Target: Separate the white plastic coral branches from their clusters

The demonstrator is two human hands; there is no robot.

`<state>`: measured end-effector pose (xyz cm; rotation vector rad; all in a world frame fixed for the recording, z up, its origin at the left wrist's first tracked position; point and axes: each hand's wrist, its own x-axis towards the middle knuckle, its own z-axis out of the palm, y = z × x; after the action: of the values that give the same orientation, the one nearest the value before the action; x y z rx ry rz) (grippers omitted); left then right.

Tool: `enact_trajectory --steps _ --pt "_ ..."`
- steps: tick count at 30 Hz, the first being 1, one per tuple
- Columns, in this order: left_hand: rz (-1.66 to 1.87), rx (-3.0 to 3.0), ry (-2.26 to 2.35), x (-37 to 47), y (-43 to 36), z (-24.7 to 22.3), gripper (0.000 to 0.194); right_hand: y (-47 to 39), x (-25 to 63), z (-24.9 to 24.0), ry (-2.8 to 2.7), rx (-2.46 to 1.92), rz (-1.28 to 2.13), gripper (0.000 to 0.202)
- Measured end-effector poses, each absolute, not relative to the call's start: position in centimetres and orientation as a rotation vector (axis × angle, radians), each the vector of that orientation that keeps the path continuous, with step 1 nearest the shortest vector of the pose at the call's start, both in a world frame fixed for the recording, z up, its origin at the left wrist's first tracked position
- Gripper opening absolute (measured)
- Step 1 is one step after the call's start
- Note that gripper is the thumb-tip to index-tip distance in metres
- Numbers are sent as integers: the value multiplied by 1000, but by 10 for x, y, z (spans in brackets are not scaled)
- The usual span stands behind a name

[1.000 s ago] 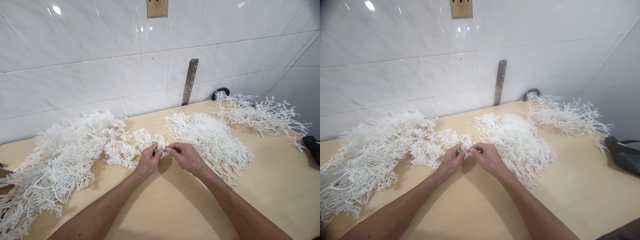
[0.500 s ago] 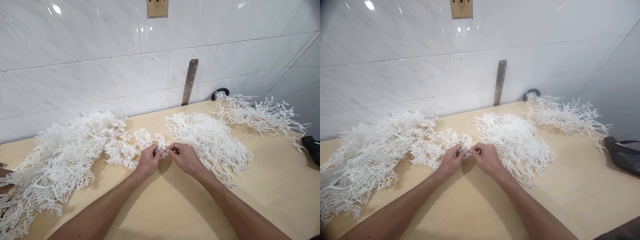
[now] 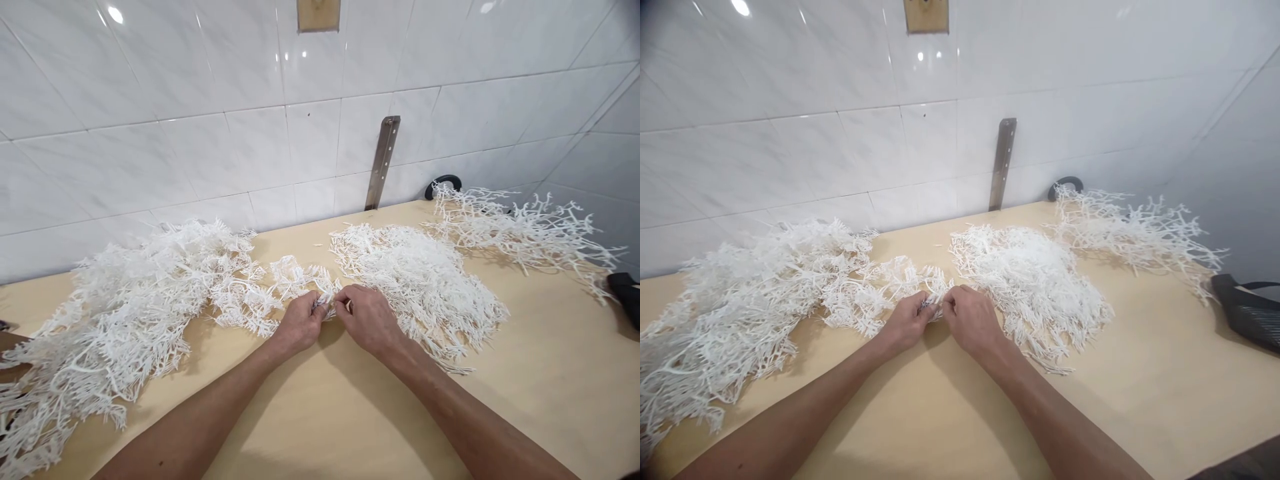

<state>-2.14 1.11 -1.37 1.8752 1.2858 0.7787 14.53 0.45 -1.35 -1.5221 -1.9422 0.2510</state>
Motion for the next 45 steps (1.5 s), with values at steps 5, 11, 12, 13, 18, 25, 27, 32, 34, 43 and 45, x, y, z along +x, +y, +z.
enact_trajectory --steps 5,11,12,13,18,25,27,32,34,43,45 --pt "841 1762 1240 -19 9 -13 29 17 167 -16 -1761 -1600 119 14" --pt "944 1462 1246 -17 11 -18 25 21 205 3 -1468 -1671 20 10" --pt "941 1413 1241 -16 11 -18 23 20 206 6 -1446 -1663 20 11" --pt "938 1373 1239 -16 11 -18 22 18 204 9 -1447 -1648 68 13" --pt "975 1323 1236 -13 9 -11 19 4 171 9 -1688 -1469 617 31" --pt "1026 1439 1194 -14 6 -12 20 -1 147 -4 -1643 -1430 1078 39" --pt "1029 1502 1197 -14 5 -13 18 -1 146 -4 -1583 -1406 1167 37" --pt "1034 1533 1207 -14 3 -12 22 -2 145 -5 -1595 -1312 1279 32" --pt "1019 1494 1207 -14 4 -11 26 -2 145 -5 -1605 -1287 1269 27" --pt "974 1387 1145 -15 8 -13 35 2 145 -9 -1576 -1335 1203 24" --pt "990 1384 1154 -15 8 -13 34 2 144 -10 -1568 -1358 1206 21"
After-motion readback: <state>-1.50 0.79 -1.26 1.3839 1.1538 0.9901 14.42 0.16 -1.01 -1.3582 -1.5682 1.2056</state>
